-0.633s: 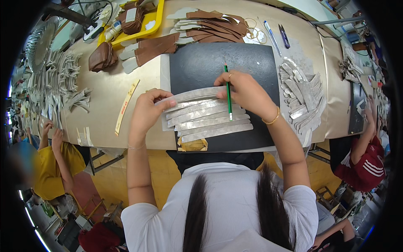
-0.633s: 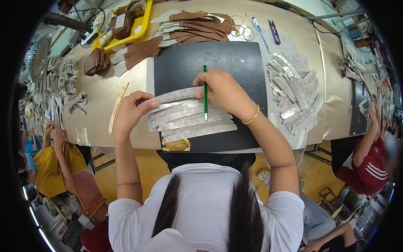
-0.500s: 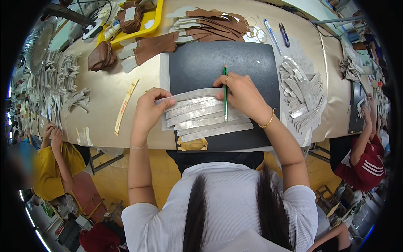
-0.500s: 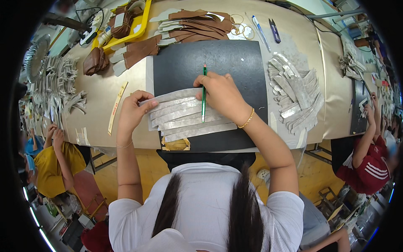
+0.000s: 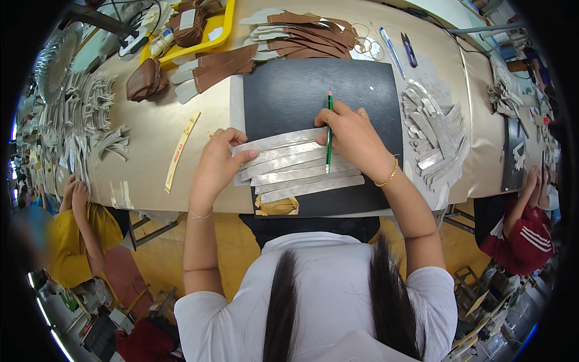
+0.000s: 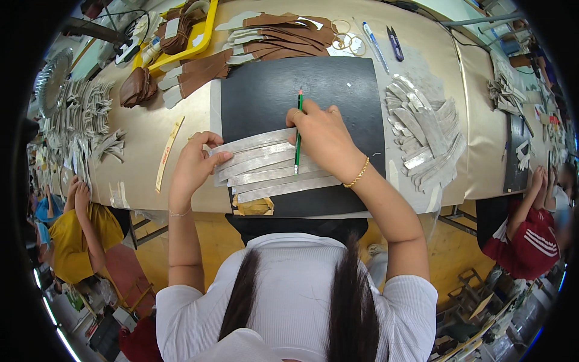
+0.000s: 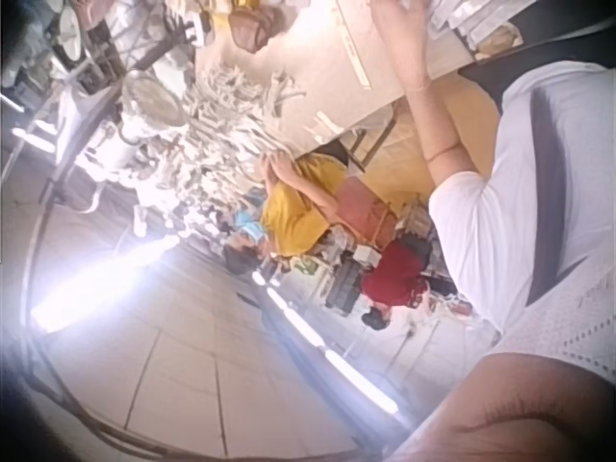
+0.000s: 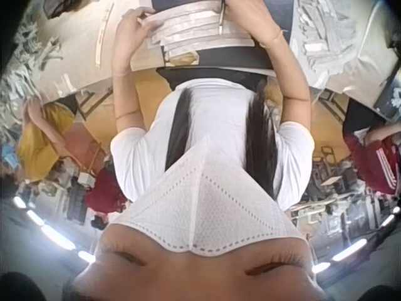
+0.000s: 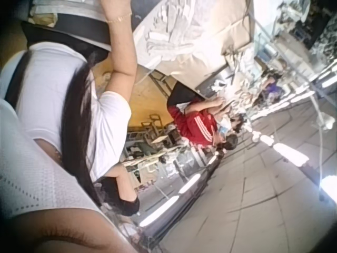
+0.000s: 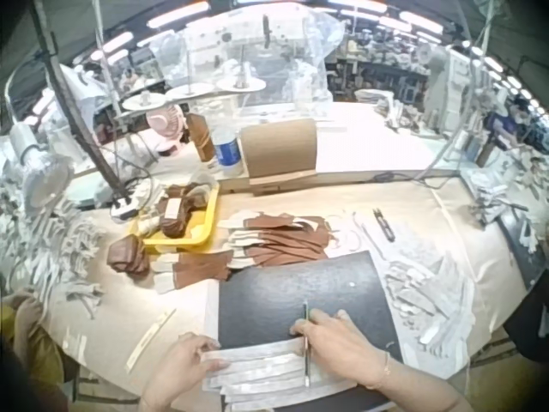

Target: The person measures and marks multiple white fabric strips using a ruler and a green pencil. They repeatedly align the ruler, make marks, and stack the marked strips on the table.

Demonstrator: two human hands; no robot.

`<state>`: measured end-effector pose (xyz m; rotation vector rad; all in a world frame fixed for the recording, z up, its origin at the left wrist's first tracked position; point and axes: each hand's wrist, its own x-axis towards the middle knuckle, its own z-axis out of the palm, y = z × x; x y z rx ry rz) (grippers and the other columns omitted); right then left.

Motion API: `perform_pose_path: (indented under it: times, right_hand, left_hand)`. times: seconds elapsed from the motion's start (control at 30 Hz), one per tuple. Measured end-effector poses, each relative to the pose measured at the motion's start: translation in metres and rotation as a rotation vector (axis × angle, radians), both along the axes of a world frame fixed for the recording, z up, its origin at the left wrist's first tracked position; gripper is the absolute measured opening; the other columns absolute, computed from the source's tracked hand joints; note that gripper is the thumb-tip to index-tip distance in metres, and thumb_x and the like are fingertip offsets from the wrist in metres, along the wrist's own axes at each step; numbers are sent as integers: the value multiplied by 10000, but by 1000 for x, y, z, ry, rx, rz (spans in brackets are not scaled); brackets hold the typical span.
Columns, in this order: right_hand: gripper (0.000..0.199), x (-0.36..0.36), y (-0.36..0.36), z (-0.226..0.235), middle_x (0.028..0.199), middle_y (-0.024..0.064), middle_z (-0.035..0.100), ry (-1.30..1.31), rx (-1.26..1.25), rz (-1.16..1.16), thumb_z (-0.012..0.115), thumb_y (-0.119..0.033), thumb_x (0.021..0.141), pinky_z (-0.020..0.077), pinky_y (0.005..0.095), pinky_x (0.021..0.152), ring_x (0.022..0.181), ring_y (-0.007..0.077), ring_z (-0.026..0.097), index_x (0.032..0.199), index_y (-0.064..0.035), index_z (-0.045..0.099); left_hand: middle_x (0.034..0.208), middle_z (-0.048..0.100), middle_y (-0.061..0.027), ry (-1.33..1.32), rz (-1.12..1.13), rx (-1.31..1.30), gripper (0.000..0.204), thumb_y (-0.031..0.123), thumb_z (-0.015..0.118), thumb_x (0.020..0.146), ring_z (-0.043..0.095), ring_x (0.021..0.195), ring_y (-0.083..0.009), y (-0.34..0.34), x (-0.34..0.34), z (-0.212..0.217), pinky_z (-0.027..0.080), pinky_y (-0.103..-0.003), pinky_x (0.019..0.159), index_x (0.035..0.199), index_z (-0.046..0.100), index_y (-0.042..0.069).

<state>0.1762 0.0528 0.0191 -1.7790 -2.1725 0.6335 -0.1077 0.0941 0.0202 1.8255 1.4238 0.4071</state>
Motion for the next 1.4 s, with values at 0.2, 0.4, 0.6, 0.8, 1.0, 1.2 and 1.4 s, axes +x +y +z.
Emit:
perform_pose_path:
  times: [0.2, 0.4, 0.6, 0.8, 1.0, 1.2, 1.4]
  right_hand:
    - [142, 2, 2, 1, 916, 79, 666, -3, 151, 45, 749, -148, 866, 419, 425, 820, 762, 258, 631, 954, -74, 665]
    - [280, 10, 11, 34, 901, 100, 671, 390, -184, -42, 813, -136, 819, 501, 351, 701, 756, 243, 625, 1023, -13, 664]
    - [250, 7, -11, 7, 958, 105, 647, 195, -109, -21, 793, -171, 836, 496, 391, 754, 808, 286, 648, 1018, -43, 679]
    - [161, -1, -19, 7, 946, 77, 612, -32, 33, 12, 757, -166, 858, 411, 420, 863, 926, 271, 607, 984, -101, 681]
    - [170, 1, -15, 2, 954, 76, 622, -26, 55, 74, 753, -160, 862, 408, 421, 853, 951, 289, 600, 992, -99, 661]
    - [144, 0, -10, 1, 920, 111, 642, 129, -18, 43, 724, -147, 888, 435, 443, 833, 923, 314, 633, 994, -85, 650]
    - [202, 1, -7, 32, 963, 141, 657, 225, -192, 15, 731, -162, 901, 488, 404, 780, 872, 332, 638, 1024, -23, 653]
  left_hand:
    - [805, 675, -73, -57, 20, -186, 270, 142, 854, 772, 610, 763, -171, 9, -7, -4, 498, -318, 723, 915, 692, -20]
    - [802, 665, -16, -175, 171, -339, 256, 139, 851, 789, 579, 748, -107, 13, -12, 33, 474, -265, 684, 937, 712, -17]
    - [754, 628, -43, 3, 23, -330, 293, 196, 858, 793, 561, 679, -134, -7, -6, 10, 468, -300, 632, 952, 716, -5]
    - [766, 649, -74, 58, -30, -151, 300, 208, 864, 782, 592, 725, -165, -9, -11, -7, 492, -307, 688, 927, 706, -2]
    - [811, 688, -98, -52, 10, -124, 259, 186, 847, 793, 603, 729, -189, -8, -7, -6, 494, -319, 703, 915, 725, -8]
    - [788, 676, -16, -101, -13, -134, 226, 151, 830, 841, 567, 708, -80, 4, -7, 9, 452, -239, 654, 951, 721, -13]
    - [768, 674, -12, -188, 39, -420, 246, 187, 835, 856, 568, 615, -60, -11, -16, 25, 454, -218, 575, 958, 717, -3]
